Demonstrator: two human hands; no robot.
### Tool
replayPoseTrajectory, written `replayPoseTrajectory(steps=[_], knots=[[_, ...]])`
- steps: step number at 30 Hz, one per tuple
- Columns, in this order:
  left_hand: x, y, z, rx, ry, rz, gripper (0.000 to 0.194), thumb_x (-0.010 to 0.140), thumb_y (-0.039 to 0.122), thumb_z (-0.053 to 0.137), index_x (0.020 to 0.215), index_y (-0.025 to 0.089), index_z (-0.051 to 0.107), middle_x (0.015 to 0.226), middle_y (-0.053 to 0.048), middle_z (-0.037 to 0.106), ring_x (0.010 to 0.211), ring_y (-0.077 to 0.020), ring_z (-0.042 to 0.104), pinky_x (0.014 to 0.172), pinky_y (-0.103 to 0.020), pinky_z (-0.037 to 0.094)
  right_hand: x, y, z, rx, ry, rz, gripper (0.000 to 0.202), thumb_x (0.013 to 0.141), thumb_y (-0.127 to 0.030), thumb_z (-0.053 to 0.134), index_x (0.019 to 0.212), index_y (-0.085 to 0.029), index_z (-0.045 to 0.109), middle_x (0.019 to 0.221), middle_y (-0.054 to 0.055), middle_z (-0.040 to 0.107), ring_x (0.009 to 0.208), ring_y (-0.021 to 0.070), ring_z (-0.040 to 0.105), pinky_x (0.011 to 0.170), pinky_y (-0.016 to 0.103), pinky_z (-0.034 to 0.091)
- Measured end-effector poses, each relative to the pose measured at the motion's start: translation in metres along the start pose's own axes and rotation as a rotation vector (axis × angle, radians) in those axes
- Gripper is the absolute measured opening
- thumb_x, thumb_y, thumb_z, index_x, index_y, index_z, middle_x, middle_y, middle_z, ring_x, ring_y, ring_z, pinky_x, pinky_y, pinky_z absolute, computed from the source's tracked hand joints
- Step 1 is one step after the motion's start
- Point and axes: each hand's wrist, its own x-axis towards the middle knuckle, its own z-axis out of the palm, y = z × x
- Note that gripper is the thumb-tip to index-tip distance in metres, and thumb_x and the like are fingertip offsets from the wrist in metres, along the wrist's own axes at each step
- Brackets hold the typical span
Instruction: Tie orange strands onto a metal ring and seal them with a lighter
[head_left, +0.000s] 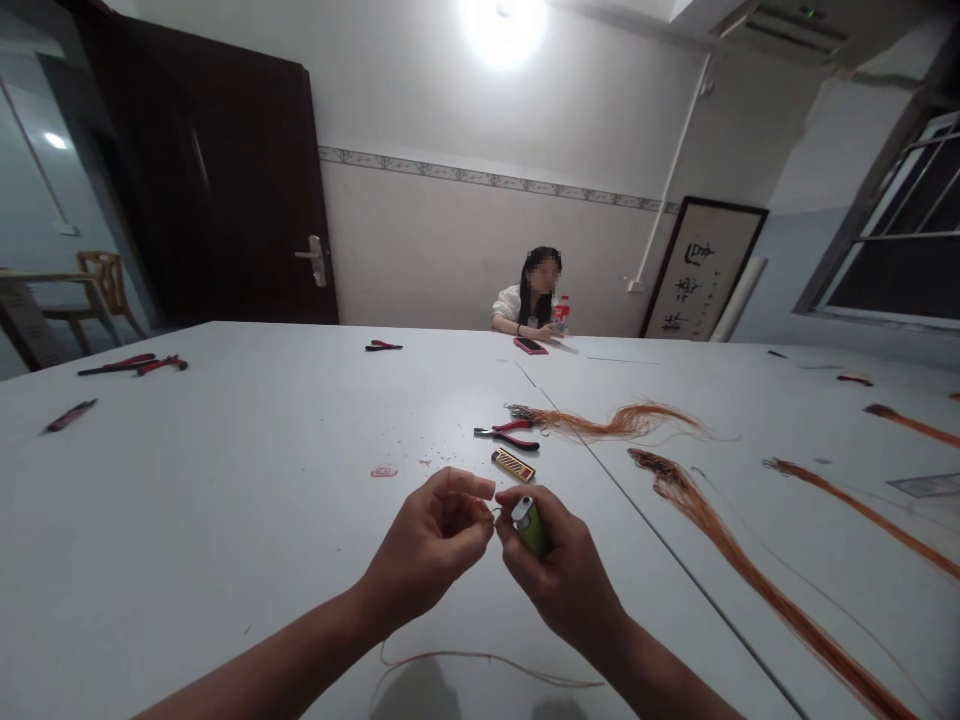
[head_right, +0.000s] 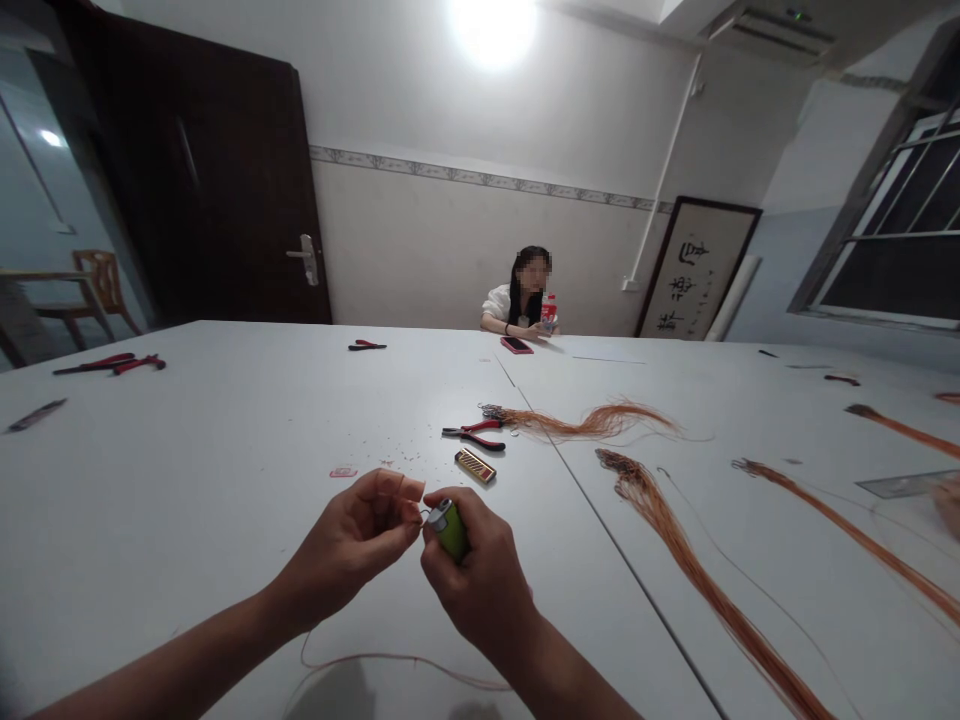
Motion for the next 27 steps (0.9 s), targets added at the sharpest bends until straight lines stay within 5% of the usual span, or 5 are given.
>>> replayPoseTrajectory(steps=[14, 20, 23, 25, 27], knots=[[0.003, 0.002, -0.001, 0.002, 0.046, 0.005, 0.015, 0.076, 0.014, 0.057, 0.090, 0.020, 0.055, 0.068, 0.003, 0.053, 0.060, -0.0098, 0.046, 0.052, -0.022, 0.036, 0.008, 0.019, -0.003, 0.084, 0.159, 0.112, 0.038, 0.078, -0.022, 0.054, 0.115, -0.017, 0.048, 0.075, -0.001, 0.056, 0.054, 0.0101, 0.047, 0.051, 0.023, 0.045], [-0.001, 0.008, 0.001, -0.024, 0.037, 0.004, 0.015, 0.076, 0.013, 0.058, 0.089, 0.020, 0.056, 0.070, 0.003, 0.054, 0.063, -0.0095, 0.048, 0.053, -0.021, 0.037, 0.042, 0.017, -0.083, 0.310, 0.763, 0.142, 0.058, 0.068, -0.023, 0.066, 0.120, -0.019, 0.041, 0.062, -0.008, 0.054, 0.033, 0.0031, 0.036, 0.029, 0.016, 0.029], [-0.002, 0.016, 0.000, -0.049, 0.053, 0.029, 0.015, 0.076, 0.013, 0.058, 0.088, 0.021, 0.056, 0.070, 0.003, 0.055, 0.064, -0.0093, 0.048, 0.054, -0.021, 0.038, 0.059, -0.002, -0.138, 0.360, 1.031, 0.036, 0.026, 0.069, -0.014, 0.061, 0.092, -0.024, 0.054, 0.060, -0.007, 0.054, 0.036, 0.0026, 0.041, 0.034, 0.021, 0.027], [-0.003, 0.022, -0.001, -0.068, 0.077, 0.055, 0.015, 0.074, 0.013, 0.060, 0.086, 0.020, 0.056, 0.070, 0.003, 0.056, 0.064, -0.0094, 0.049, 0.054, -0.021, 0.038, 0.065, -0.015, -0.146, 0.382, 1.080, -0.006, 0.012, 0.071, -0.010, 0.056, 0.070, -0.022, 0.054, 0.055, -0.007, 0.047, 0.037, 0.0016, 0.039, 0.034, 0.022, 0.024], [-0.003, 0.027, -0.003, -0.083, 0.108, 0.080, 0.015, 0.073, 0.012, 0.061, 0.085, 0.019, 0.055, 0.070, 0.003, 0.056, 0.064, -0.0092, 0.049, 0.054, -0.021, 0.038, 0.061, -0.021, -0.122, 0.404, 0.879, 0.013, 0.012, 0.072, -0.011, 0.057, 0.065, -0.020, 0.055, 0.057, -0.006, 0.048, 0.036, 0.0015, 0.038, 0.032, 0.021, 0.023]])
